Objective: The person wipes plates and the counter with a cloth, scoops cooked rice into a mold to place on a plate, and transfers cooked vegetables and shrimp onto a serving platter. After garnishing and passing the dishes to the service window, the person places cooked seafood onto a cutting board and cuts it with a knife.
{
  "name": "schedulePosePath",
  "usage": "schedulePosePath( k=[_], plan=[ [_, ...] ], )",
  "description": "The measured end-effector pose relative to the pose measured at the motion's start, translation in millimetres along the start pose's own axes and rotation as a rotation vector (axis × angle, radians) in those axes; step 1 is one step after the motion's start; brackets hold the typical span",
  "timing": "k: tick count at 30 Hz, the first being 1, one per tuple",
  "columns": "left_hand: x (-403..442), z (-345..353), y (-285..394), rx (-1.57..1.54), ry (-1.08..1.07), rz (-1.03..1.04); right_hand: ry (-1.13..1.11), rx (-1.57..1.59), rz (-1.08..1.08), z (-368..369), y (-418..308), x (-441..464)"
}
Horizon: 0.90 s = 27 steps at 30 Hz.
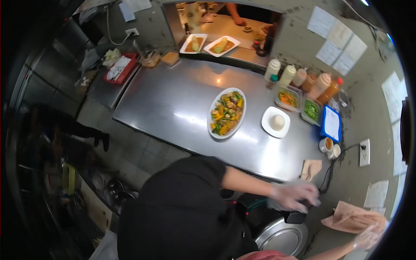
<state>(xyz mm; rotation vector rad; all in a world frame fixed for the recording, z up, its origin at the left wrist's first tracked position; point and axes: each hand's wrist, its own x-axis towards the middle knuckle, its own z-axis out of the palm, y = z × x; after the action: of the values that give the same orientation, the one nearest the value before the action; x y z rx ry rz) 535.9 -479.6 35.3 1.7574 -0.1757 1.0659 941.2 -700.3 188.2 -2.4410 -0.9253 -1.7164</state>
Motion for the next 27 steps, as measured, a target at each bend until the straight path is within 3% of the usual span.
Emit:
schedulePosePath(
  k=[1, 2, 3, 4, 5, 6, 7, 8, 10, 11, 12, 13, 15, 17, 19, 21, 24, 26, 27],
  plan=[
    [-38, -38, -1, 0.067, 0.010, -0.093, 0.049, 0.161, -0.024, -30, -46, 0],
    [-89, -81, 5, 0.356, 0.012, -0.199, 0.066, 0.294, -0.058, -64, -87, -2],
    [-134, -126, 0, 0.547, 0.168, -0.240, 0.032, 0.404, -0.092, -88, -135, -7],
    [-157, -180, 26, 0.533, 0.306, -0.452, -0.021, 0.505, -0.125, -109, -183, -15],
    [-190, -224, 34, 0.723, 0.536, -0.589, -0.083, 0.596, -0.155, -125, -231, -27],
    [-221, -272, 28, 0.424, 0.971, -0.938, -0.148, 0.683, -0.179, -139, -281, -42],
    [-262, -332, 25, 0.993, 0.898, -0.753, -0.167, 0.778, -0.191, -144, -326, -66],
    [-276, -384, 38, 1.104, 0.942, -0.851, -0.240, 0.975, -0.141, -160, -373, -82],
    [-296, -497, 45, 1.092, 0.970, -1.117, -0.375, 1.228, -0.102, -187, -453, -118],
    [-321, -564, 22, 0.731, 1.206, -0.820, -0.441, 1.288, -0.108, -206, -487, -127],
    [-351, -629, 7, 1.090, 0.943, -1.142, -0.492, 1.324, -0.173, -228, -514, -132],
    [-321, -662, 28, 1.382, 0.631, -1.410, -0.546, 1.359, -0.242, -253, -546, -130],
    [-290, -725, 31, 1.526, 0.287, -1.726, -0.501, 1.404, -0.385, -287, -597, -128],
    [-323, -787, -9, 1.007, 1.054, -1.584, -0.522, 1.394, -0.487, -324, -636, -106],
    [-337, -809, -21, 1.011, 1.091, -1.523, -0.526, 1.435, -0.468, -338, -660, -102],
    [-327, -811, -6, 1.543, 0.414, -1.527, -0.552, 1.380, -0.489, -350, -671, -94],
    [-332, -828, -7, 1.428, 0.271, -1.675, -0.609, 1.344, -0.412, -369, -687, -80],
    [-312, -807, 22, 1.391, 0.182, -1.647, -0.687, 1.392, -0.301, -387, -706, -68],
    [-306, -790, 34, 1.372, 0.135, -1.631, -0.658, 1.480, -0.344, -392, -721, -63]
  ],
)
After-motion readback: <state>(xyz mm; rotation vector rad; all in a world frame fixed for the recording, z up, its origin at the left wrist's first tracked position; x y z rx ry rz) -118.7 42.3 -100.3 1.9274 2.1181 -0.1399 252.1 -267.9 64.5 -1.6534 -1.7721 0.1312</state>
